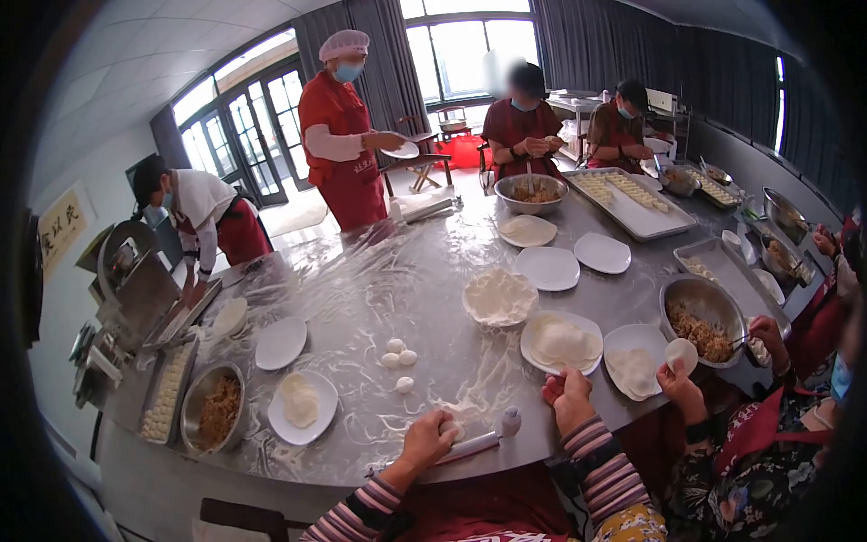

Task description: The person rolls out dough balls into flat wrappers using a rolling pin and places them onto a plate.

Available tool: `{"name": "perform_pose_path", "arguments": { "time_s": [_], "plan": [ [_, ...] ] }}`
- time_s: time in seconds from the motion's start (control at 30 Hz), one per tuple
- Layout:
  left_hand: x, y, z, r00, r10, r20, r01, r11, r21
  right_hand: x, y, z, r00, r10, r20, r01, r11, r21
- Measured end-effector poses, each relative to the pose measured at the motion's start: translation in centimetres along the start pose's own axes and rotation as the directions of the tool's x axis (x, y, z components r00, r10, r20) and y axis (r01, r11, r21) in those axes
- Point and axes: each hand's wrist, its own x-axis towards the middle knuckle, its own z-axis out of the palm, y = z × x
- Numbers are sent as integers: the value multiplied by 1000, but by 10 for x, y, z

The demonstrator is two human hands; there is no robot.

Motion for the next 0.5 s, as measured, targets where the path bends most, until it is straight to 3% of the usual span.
{"name": "perform_pose_path", "arguments": {
  "time_s": [0.07,0.2,0.4,0.5],
  "plan": [
    [0,-1,0,1000,-3,6,3,1000,-6,11,0,-2,996,84,37,-85,995,43],
    [0,-2,1,1000,-7,24,7,1000,10,10,3,4,1000,23,-10,-23,1000,19],
    [0,0,-1,999,-17,37,17,1000,4,-1,12,-7,998,2,67,-2,1000,-6],
    [-1,1,-1,1000,-4,25,4,1000,15,-14,17,-15,987,67,144,-51,992,-112]
  ]
}}
